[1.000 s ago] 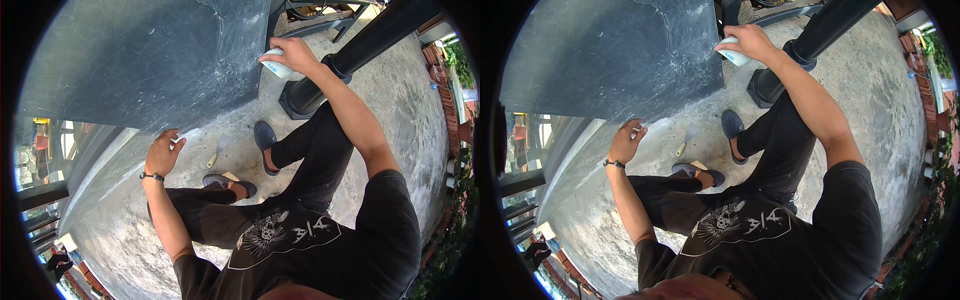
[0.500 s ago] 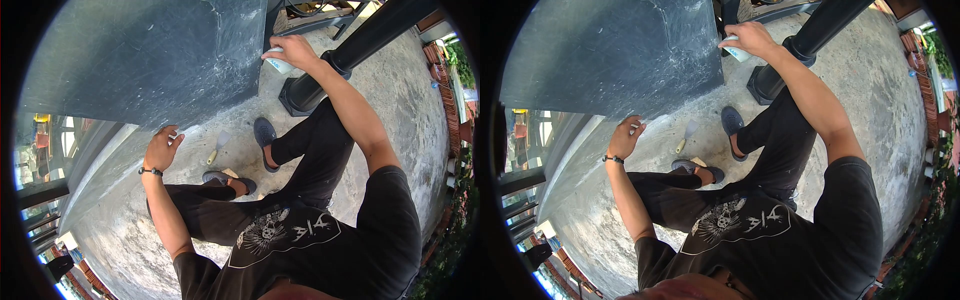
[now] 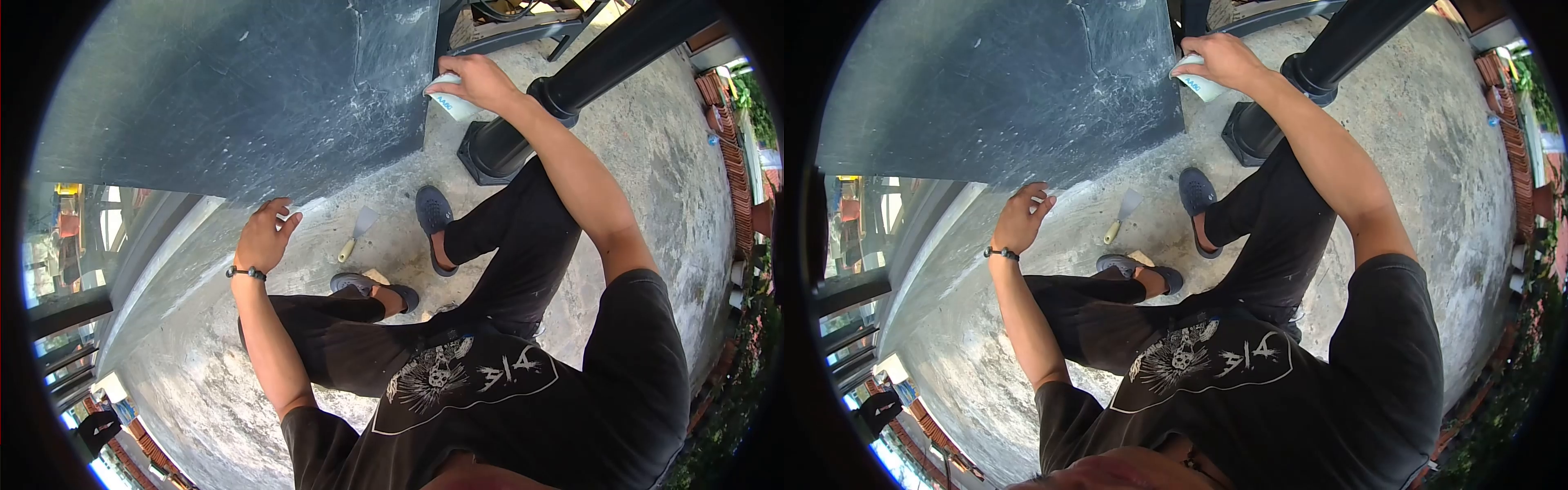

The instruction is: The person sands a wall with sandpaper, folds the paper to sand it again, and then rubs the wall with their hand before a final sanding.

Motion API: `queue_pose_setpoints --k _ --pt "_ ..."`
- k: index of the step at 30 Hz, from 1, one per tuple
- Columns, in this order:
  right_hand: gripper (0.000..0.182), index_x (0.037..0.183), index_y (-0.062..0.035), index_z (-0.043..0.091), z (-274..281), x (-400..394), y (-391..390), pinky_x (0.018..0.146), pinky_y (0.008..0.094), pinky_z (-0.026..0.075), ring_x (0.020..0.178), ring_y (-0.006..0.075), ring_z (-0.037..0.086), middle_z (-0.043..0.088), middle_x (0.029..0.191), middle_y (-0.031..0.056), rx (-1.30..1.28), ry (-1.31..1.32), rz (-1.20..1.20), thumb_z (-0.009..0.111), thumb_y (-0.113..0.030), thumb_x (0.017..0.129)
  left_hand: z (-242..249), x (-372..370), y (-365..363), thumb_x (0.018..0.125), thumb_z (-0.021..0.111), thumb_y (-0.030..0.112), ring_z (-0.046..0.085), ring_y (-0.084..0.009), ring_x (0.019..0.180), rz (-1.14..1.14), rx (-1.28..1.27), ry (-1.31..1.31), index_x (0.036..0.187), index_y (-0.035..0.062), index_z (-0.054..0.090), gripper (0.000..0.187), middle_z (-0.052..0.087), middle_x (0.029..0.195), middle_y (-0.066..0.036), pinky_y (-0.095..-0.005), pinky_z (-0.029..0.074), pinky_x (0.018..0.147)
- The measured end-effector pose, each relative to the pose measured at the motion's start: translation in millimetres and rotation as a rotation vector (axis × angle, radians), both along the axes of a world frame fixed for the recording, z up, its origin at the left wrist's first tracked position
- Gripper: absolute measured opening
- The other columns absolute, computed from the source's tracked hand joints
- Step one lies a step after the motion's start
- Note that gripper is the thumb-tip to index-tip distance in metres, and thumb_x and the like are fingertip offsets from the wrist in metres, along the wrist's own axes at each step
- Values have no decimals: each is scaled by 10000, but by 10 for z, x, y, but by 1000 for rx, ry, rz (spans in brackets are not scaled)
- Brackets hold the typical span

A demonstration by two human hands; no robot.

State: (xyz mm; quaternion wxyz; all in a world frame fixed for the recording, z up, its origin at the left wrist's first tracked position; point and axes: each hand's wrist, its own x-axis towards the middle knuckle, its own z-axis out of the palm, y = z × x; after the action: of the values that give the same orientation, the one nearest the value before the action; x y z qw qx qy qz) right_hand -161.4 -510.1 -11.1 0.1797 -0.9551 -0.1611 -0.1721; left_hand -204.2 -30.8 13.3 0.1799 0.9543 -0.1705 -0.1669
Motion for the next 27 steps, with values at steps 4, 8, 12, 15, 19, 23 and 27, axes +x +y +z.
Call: queue_pose_setpoints --k 4,8,12,15,19,23,27 --pt "497 1013 -60 698 42 -53 53 724 467 579 826 385 752 757 871 189 114 69 -32 820 -530 907 18 -40 14 1009 739 326 767 -326 996 9 -24 0 1311 26 710 427 760 1199 -177 -437 596 873" --pt "492 1080 -62 698 -32 -19 -7 790 489 602 916 405 763 776 945 199 58 160 -32 798 -519 930 3 0 -6 1002 746 324 767 -323 998 1 -21 3 1309 27 711 428 758 1201 -174 -435 595 873" --pt "477 1084 -58 699 -94 2 34 793 488 606 924 405 763 780 965 201 47 172 -10 782 -508 949 -20 0 44 1005 744 329 767 -321 996 4 -39 3 1307 29 712 427 759 1195 -174 -437 595 869" --pt "478 1081 -54 703 -175 9 -27 794 487 607 923 404 762 781 971 203 -9 180 -13 773 -510 956 -9 -4 28 1009 740 331 767 -320 996 4 -22 3 1305 27 713 424 759 1194 -176 -438 595 867" --pt "505 1075 -36 706 -135 30 43 791 488 608 907 408 760 778 946 203 43 192 -19 771 -522 953 4 -35 48 1016 738 346 766 -320 996 17 -16 -3 1331 22 705 452 772 1165 -155 -413 595 878" --pt "518 1043 -22 714 -170 -2 37 791 487 609 896 404 764 776 928 207 -62 197 -34 770 -529 953 0 1 16 1013 737 338 768 -325 994 -4 -24 -9 1311 27 712 432 763 1184 -172 -433 595 875" --pt "515 1066 -25 740 -103 -38 165 793 485 610 898 405 766 779 954 220 94 204 -45 776 -526 952 8 -8 51 1012 738 334 770 -324 997 2 -29 -11 1305 29 714 424 760 1192 -183 -442 596 874"
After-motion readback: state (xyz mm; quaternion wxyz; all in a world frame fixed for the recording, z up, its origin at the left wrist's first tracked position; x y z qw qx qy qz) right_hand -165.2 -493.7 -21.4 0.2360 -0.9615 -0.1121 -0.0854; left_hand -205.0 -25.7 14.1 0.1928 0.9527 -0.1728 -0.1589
